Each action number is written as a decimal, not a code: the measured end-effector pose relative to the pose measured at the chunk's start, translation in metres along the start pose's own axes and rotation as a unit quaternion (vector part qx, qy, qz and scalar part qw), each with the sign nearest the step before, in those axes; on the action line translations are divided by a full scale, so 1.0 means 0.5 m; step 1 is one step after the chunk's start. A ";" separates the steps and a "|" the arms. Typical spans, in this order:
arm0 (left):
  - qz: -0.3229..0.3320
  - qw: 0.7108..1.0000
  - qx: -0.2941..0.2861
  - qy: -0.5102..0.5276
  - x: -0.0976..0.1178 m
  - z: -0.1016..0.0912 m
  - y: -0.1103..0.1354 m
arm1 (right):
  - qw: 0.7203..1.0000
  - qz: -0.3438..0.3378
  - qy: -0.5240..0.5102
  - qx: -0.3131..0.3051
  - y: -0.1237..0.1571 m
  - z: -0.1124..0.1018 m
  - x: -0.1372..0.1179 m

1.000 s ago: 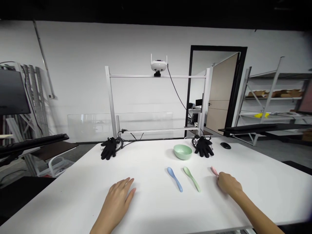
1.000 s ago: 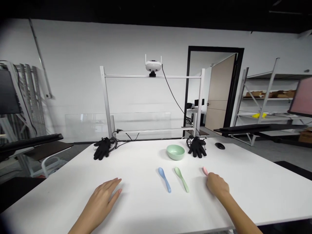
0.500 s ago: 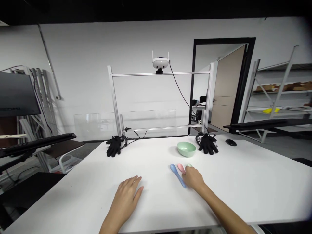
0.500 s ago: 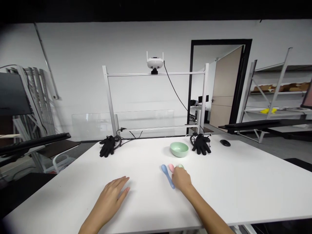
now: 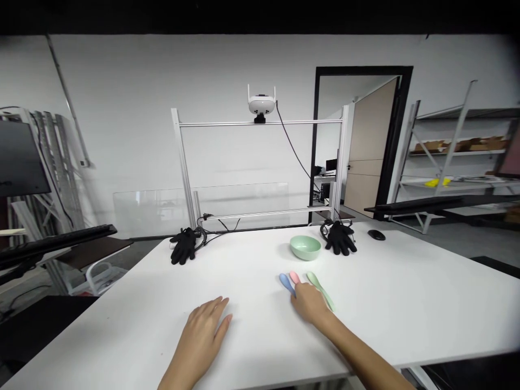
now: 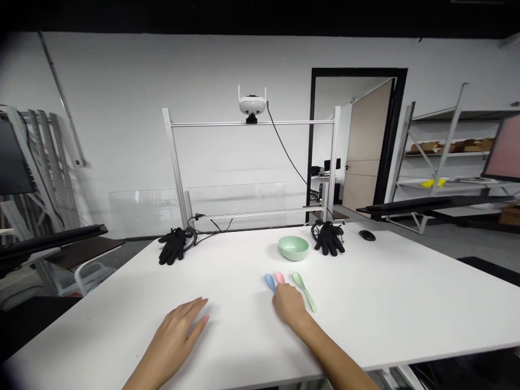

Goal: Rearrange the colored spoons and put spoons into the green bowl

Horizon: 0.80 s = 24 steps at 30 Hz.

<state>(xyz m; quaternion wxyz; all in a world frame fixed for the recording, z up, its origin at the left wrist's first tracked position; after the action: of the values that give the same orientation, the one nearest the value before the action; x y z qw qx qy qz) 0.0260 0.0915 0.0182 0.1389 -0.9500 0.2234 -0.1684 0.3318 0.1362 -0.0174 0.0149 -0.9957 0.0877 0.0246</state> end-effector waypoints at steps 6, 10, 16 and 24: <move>0.008 1.000 0.012 0.001 -0.013 0.005 0.003 | 0.992 0.109 -0.061 0.034 -0.022 -0.056 0.184; 0.008 1.000 0.015 0.003 -0.012 0.008 -0.005 | 0.982 0.188 -0.017 0.026 -0.029 -0.044 0.348; 0.007 1.000 0.008 0.000 0.000 0.005 -0.014 | 0.978 0.210 -0.019 0.008 -0.024 0.023 0.432; 0.023 1.000 0.006 -0.005 0.009 0.015 -0.021 | 0.981 0.190 0.015 0.043 -0.002 -0.026 0.351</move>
<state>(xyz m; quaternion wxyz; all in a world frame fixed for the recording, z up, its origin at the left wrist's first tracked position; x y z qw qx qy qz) 0.0366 0.0998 0.0163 0.1495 -0.9446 0.2431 -0.1621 0.5051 0.1064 -0.0133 0.0518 -0.9597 0.2761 0.0081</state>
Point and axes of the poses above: each hand's wrist, its own y-axis away from the middle knuckle, its own z-axis out of the palm, x = y × z, the point moved 6 cm from there along -y, towards the middle knuckle, and after that the axes turned 8 degrees about y, right-handed, at the moved point
